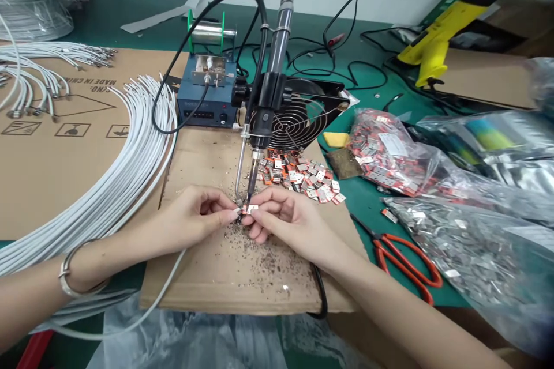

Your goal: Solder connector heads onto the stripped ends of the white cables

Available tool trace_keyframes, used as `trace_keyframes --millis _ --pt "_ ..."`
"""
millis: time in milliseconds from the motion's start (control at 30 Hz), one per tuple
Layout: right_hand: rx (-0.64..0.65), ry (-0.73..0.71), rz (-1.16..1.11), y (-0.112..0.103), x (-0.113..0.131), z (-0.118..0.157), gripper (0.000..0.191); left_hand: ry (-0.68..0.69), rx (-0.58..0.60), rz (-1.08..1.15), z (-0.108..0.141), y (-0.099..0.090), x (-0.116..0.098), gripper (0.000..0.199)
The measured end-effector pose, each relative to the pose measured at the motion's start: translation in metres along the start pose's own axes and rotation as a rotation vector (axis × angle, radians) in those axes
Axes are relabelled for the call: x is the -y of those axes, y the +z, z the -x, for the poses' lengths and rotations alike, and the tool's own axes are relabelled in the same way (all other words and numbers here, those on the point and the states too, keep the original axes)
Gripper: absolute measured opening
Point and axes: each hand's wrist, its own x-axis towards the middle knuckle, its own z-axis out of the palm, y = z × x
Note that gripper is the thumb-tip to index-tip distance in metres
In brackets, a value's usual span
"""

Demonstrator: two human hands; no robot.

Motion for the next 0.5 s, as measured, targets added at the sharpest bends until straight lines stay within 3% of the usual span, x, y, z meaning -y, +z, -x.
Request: trace_keyframes --millis 233,500 --pt "-0.03 -0.004 -0.071 -0.0013 -0.0024 0.0009 0.02 -0.09 0.039 0.124 -0.0022 -0.0029 0.0059 0.012" --pt "-0.062 -0.001 -0.083 0.0006 -0.0014 0.0004 0.02 -0.212 0.0 0.269 -0.0051 0.0016 -0.0009 0.005"
